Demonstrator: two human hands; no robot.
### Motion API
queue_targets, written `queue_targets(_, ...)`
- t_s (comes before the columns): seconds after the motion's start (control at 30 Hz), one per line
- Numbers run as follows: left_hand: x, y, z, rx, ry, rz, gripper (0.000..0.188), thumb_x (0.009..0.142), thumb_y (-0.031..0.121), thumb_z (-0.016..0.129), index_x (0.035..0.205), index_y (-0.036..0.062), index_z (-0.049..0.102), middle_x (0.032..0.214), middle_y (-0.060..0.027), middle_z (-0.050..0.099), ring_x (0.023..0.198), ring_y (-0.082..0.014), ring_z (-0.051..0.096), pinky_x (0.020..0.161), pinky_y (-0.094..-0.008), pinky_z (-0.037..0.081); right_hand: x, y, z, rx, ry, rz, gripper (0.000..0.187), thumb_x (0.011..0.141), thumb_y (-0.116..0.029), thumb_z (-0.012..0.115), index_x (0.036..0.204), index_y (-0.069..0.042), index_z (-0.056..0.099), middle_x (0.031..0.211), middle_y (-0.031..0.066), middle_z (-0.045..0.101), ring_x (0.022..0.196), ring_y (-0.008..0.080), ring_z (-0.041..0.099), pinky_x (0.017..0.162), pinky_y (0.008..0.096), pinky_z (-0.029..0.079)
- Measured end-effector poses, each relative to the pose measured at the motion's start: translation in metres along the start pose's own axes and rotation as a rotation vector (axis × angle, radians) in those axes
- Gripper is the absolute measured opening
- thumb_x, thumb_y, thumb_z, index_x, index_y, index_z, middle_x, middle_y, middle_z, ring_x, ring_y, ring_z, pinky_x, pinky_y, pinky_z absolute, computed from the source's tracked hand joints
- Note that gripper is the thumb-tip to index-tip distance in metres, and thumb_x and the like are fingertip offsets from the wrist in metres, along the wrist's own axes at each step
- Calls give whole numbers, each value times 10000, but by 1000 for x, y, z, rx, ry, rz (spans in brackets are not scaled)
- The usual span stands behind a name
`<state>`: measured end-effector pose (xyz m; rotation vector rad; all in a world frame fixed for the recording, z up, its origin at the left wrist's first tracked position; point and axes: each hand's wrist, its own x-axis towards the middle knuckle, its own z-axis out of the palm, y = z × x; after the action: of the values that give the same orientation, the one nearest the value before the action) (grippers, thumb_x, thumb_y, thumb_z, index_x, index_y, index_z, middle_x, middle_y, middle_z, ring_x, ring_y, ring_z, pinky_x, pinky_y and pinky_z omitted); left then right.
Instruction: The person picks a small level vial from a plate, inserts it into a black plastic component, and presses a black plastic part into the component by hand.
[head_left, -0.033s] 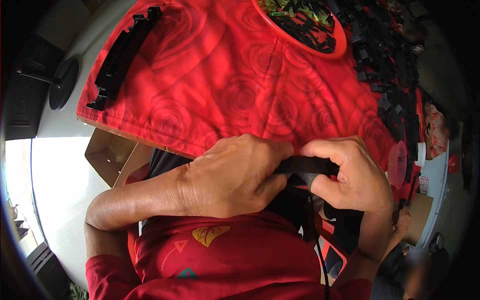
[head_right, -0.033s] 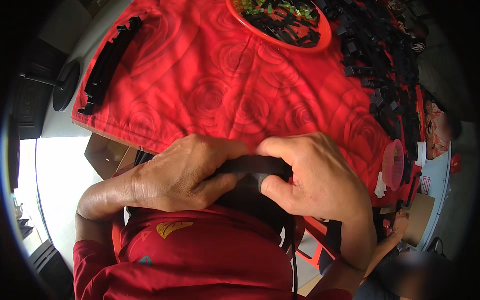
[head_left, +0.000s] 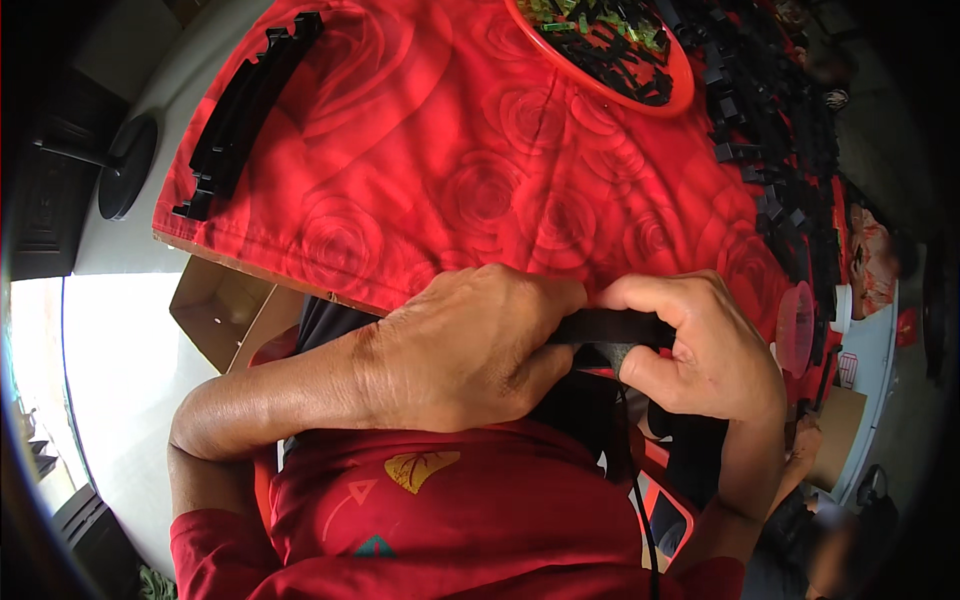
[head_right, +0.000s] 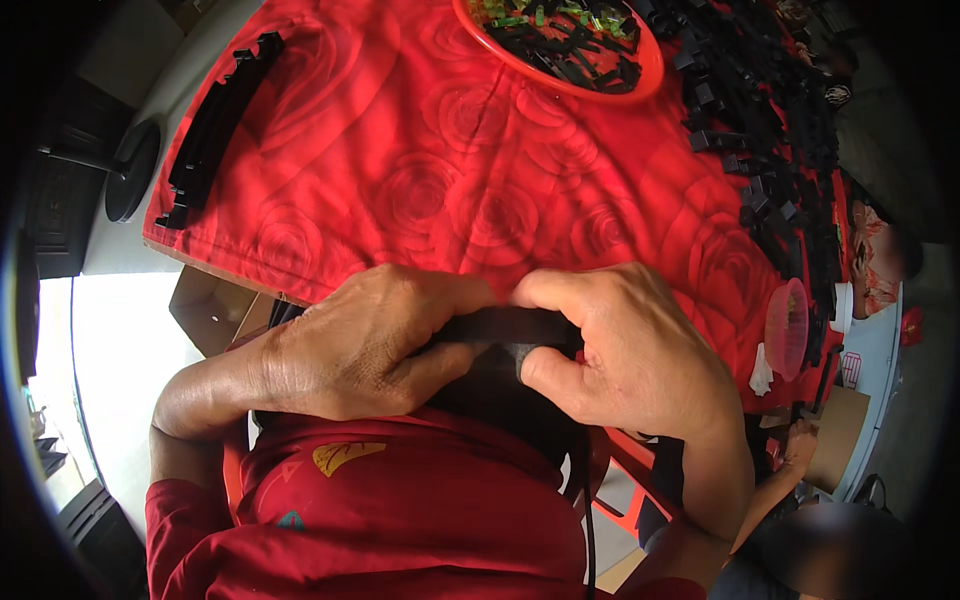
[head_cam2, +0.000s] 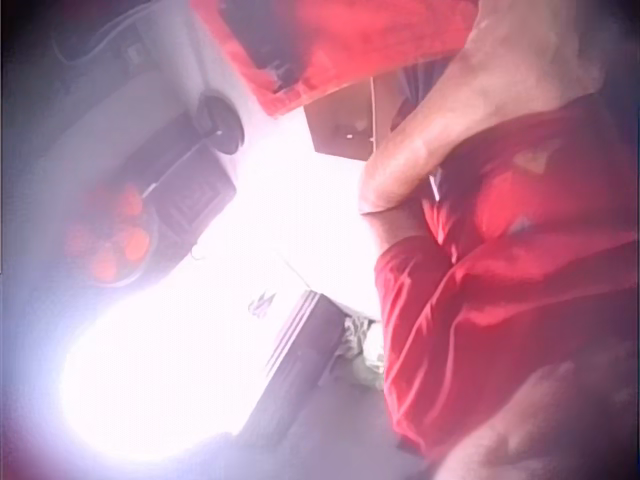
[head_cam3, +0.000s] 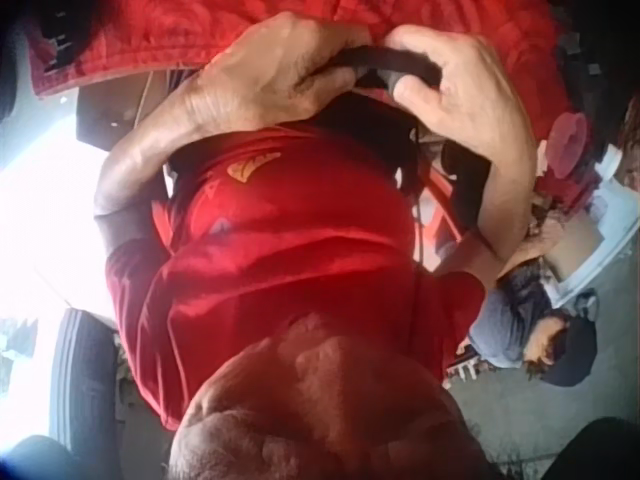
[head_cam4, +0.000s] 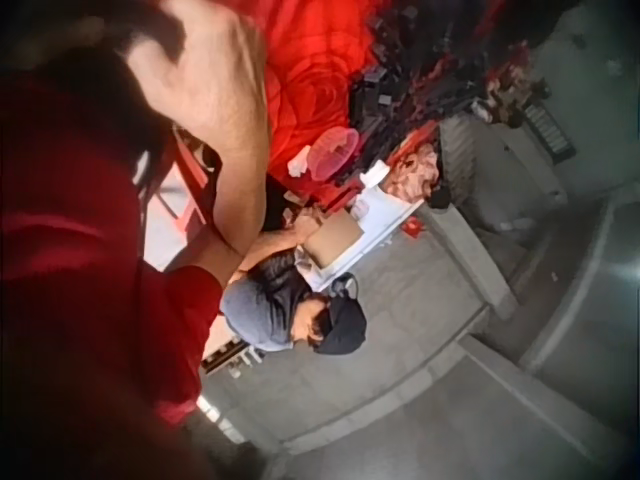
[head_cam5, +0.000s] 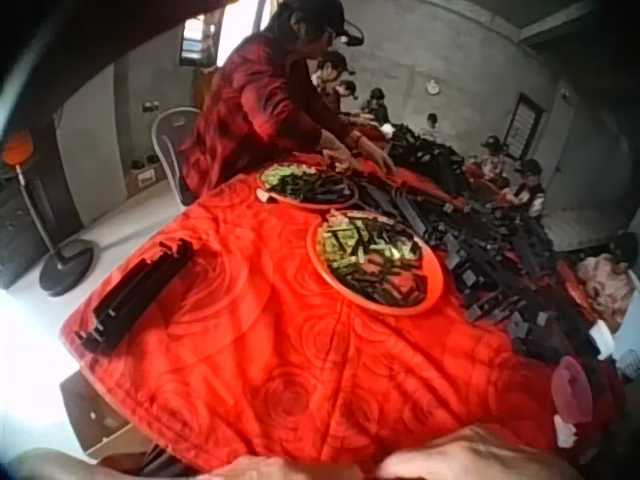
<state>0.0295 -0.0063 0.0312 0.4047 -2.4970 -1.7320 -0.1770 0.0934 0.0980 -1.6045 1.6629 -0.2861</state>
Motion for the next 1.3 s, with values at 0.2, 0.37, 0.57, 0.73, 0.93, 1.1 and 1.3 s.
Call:
queue_targets(0.2,1,2,-4,13,-68,-74,258,883,101,654,1117,-8,666,826,-207,695,800,-392,720,692,-474,543,0,8,7,84,-15,-20,167,760,-60,671,894,40,669,648,156,630,533,211,634,549,365,488)
queue_targets(0.37,1,1,-2,12,-97,-80,263,876,100,655,1115,-7,670,824,-202,700,802,-387,723,696,-473,548,-1,19,16,152,-1,-69,140,772,-55,665,871,41,644,638,150,609,547,186,630,537,358,474)
queue_targets(0.57,-1,0,-1,64,-82,-92,246,873,103,659,1097,1,664,812,-210,690,812,-408,717,692,-494,538,1,15,19,129,-21,21,161,735,-66,680,856,30,637,648,123,603,574,157,617,541,336,462)
queue_targets(0.73,-6,8,-1,92,-74,-109,227,875,103,668,1078,2,650,793,-208,683,779,-424,706,676,-507,532,-1,15,24,166,26,-7,167,752,-79,700,850,35,630,620,160,585,532,186,628,512,362,455)
queue_targets(0.93,-2,2,3,150,-97,-121,240,907,127,682,1104,-2,635,812,-217,687,771,-440,698,680,-517,536,2,31,34,205,-4,29,190,754,-84,705,894,39,669,657,154,635,564,182,645,533,355,468)
queue_targets(1.1,-7,14,-12,276,-3,45,330,986,224,670,1207,-17,628,972,-241,700,900,-431,706,762,-515,542,-9,27,26,252,89,73,252,767,-88,678,978,46,714,747,123,704,671,147,684,617,317,521)
queue_targets(1.3,-9,8,-35,278,-137,7,396,1005,243,658,1288,-32,620,1031,-223,706,926,-388,713,812,-473,554,-24,14,23,311,71,130,288,768,-70,649,1020,47,723,767,113,723,685,153,695,649,308,550)
